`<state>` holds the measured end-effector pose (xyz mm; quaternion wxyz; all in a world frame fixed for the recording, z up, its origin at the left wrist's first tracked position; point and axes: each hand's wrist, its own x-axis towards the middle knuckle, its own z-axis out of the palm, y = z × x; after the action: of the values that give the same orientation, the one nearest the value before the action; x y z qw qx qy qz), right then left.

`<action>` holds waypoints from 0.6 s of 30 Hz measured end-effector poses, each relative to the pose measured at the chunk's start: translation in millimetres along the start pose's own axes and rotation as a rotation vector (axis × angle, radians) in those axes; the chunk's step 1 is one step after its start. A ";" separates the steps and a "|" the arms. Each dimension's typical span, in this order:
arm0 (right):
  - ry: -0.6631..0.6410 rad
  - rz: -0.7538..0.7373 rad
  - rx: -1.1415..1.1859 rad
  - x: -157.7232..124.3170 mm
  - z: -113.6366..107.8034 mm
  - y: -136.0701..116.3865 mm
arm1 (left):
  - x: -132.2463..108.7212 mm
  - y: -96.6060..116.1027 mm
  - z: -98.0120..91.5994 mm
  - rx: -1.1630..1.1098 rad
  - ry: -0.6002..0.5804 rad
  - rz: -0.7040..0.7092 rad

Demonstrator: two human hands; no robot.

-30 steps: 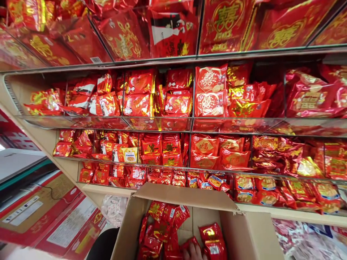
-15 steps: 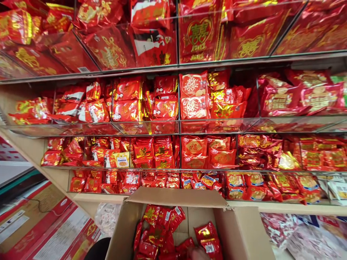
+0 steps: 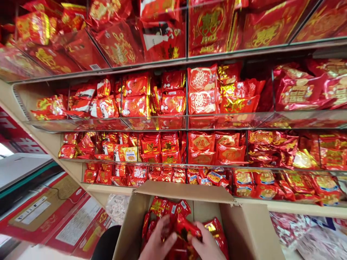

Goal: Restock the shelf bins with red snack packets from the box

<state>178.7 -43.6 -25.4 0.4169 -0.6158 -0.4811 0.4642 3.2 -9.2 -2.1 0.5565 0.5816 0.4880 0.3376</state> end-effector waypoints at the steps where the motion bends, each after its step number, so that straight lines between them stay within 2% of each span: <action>1: -0.002 0.020 0.052 -4.5 0.4 -15.9 | 1.7 13.2 0.2 -0.029 -0.006 -0.005; 5: 0.022 0.035 0.397 -12.2 4.5 -66.2 | 8.9 59.3 3.5 -0.072 0.007 0.060; 8: 0.170 0.110 0.494 -12.5 5.8 -84.2 | 8.3 73.4 10.8 -0.139 0.058 0.103; 11: 0.298 0.094 0.346 -13.6 4.3 -90.4 | 2.9 73.9 17.7 -0.137 0.097 0.150; 15: 0.306 -0.036 0.063 -16.4 6.5 -84.2 | -3.1 68.0 19.0 -0.159 0.117 0.088; 18: 0.305 -0.040 0.016 -16.9 13.0 -74.9 | -5.3 61.5 15.8 -0.149 0.171 0.113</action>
<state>148.9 -45.1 46.5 0.4991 -0.6661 -0.4208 0.3608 28.2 -13.3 56.3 0.5344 0.5344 0.4737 0.4521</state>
